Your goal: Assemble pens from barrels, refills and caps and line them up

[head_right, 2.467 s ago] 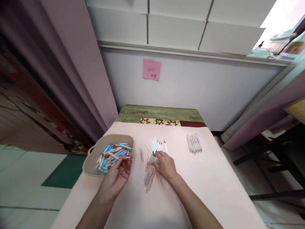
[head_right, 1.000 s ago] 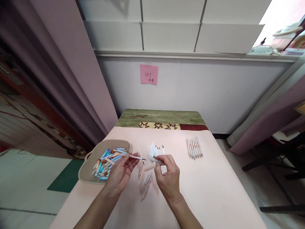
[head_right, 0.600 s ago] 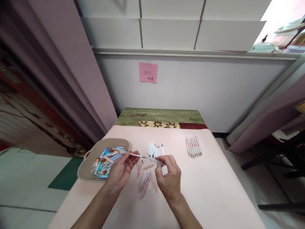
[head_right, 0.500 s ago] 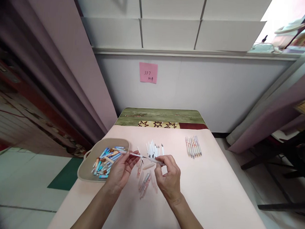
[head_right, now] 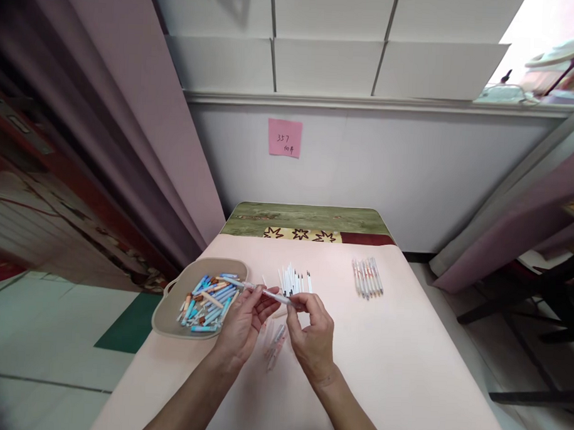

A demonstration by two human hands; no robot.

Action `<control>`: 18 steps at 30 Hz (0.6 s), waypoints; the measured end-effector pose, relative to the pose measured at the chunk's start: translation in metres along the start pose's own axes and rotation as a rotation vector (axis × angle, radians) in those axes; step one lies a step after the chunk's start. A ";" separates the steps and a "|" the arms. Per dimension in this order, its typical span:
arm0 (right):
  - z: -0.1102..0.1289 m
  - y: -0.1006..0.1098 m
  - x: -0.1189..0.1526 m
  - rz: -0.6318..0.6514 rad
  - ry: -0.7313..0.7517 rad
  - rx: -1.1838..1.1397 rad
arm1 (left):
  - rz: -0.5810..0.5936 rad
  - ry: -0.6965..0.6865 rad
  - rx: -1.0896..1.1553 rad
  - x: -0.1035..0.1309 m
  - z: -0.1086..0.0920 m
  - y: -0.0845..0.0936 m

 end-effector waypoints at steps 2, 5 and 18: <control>-0.002 0.001 0.002 -0.014 -0.014 -0.005 | -0.002 0.000 -0.003 0.002 0.001 -0.001; -0.005 0.004 0.003 -0.027 -0.038 -0.015 | 0.004 0.007 -0.009 0.003 0.001 -0.002; -0.006 0.008 0.002 0.016 0.006 0.130 | 0.021 0.024 -0.017 0.006 0.003 -0.003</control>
Point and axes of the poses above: each hand's wrist, its own x-axis away from the middle knuckle, its own y-axis out of the back of the hand, z = x × y, the point moved 4 cm from there along -x, towards the middle knuckle, and after that the axes turned 15 degrees about x, right-handed, at the moved point
